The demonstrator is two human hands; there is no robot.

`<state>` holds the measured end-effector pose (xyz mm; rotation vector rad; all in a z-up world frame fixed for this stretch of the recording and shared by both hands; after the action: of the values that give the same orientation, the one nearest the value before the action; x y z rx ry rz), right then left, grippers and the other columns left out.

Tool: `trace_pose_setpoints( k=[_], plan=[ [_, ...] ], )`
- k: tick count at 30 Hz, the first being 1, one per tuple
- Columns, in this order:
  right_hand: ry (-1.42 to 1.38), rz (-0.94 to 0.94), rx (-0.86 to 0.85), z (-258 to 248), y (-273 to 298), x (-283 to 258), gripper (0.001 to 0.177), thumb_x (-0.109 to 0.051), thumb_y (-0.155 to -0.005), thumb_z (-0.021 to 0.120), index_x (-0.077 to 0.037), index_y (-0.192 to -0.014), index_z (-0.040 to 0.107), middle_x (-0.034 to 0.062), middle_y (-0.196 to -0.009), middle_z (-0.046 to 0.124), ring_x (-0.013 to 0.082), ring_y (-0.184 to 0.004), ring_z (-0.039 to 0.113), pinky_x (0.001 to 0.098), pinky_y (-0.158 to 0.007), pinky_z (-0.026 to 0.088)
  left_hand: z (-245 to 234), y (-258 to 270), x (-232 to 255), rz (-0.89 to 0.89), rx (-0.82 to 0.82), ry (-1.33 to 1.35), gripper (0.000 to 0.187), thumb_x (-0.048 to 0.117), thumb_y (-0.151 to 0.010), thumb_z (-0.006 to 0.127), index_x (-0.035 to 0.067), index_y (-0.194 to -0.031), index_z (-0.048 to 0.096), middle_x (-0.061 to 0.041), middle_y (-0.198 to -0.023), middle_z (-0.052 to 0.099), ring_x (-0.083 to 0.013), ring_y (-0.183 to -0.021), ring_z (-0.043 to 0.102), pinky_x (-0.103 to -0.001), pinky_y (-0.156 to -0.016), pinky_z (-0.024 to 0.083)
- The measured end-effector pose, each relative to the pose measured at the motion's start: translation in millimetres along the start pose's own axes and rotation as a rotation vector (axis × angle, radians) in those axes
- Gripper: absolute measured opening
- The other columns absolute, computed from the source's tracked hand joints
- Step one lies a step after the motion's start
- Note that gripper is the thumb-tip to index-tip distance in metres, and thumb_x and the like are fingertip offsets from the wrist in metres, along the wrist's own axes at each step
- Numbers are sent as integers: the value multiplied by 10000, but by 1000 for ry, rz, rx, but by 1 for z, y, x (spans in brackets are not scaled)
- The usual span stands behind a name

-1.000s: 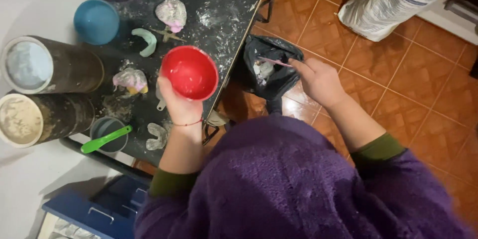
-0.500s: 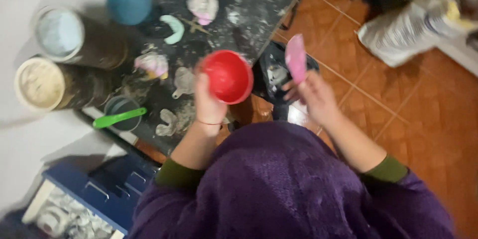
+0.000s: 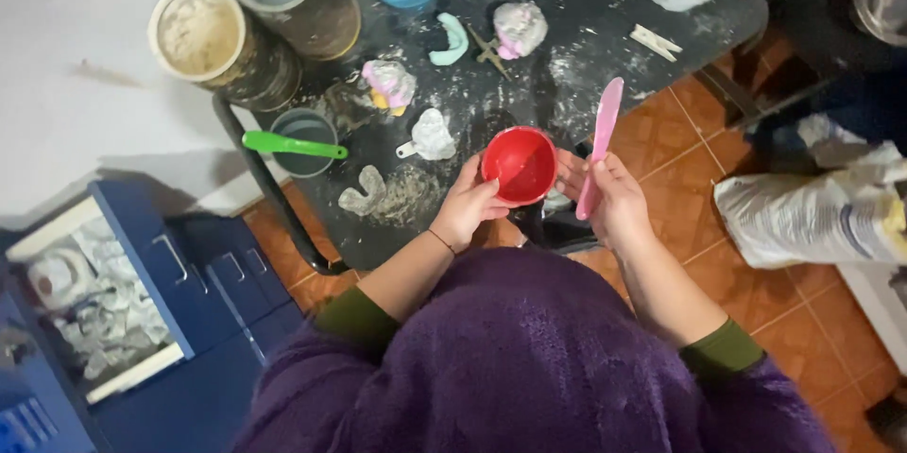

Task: The person handles a small, multi-colored object, then pours a white powder from a bag into a red bowl. They add water from a blue bowl and mix the contents with a pink spatula to form a paste.

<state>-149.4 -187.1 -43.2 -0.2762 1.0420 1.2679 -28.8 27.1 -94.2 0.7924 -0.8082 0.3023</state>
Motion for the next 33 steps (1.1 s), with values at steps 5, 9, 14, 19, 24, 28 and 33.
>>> trace_pose_setpoints(
  k=[5,9,14,19,24,28,33],
  plan=[
    [452,-85,49,-41,-56,5,205,-229,-1117,479,-62,-1218,542,157,-1183,684,264,-970,689,413,-835,550,-8,-23,-1,81,115,87,685,199,-987,523,203,-1600,217,-156,-1293,626,-275,-923,744,-390,-787,606],
    [1226,-468,118,-50,-81,-20,217,-159,-1081,655,-96,-1279,720,115,-964,646,239,-817,653,398,-771,540,-2,-38,1,146,202,106,676,164,-1007,542,189,-1611,239,-192,-1197,648,-249,-894,730,-371,-772,604],
    [1748,-841,96,-51,-102,-39,331,-109,-952,751,-186,-1271,792,49,-1016,655,274,-969,615,456,-855,449,8,-66,-12,250,245,143,656,129,-1012,540,171,-1605,261,-159,-1250,634,-239,-893,731,-360,-770,606],
    [1894,-961,39,-59,-116,-38,346,-78,-925,744,-205,-1241,800,22,-1110,671,264,-1081,583,466,-935,398,14,-79,-13,316,292,175,699,106,-997,545,185,-1618,234,-150,-1347,578,-241,-886,733,-369,-765,607],
    [1730,-1076,-59,-65,-110,-54,279,22,-950,737,-104,-1196,776,83,-1132,672,303,-1127,600,443,-994,460,27,-47,10,309,271,110,750,119,-991,581,177,-1623,181,-112,-1522,445,-234,-989,718,-347,-826,593],
    [1526,-1029,-15,-107,-94,-60,179,54,-986,772,-60,-1122,748,120,-1073,682,295,-1022,646,383,-908,528,-1,-36,-21,512,335,-91,721,63,-1003,649,107,-1611,263,-123,-1611,377,-230,-1217,611,-358,-941,585],
    [1480,-863,230,-167,-63,-66,141,8,-971,865,-16,-939,729,124,-894,690,227,-803,658,340,-793,546,-31,14,0,546,375,10,550,45,-960,658,45,-1480,480,-80,-1289,611,-120,-978,685,-270,-861,585]
  ],
)
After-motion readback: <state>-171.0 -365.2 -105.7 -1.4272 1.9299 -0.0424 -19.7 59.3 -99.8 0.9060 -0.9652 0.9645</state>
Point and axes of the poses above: each hand's wrist, its own y-axis away from the middle knuckle, its own z-axis out of the palm, x = y × z, the point moved 1 cm from there along -y, towards the middle knuckle
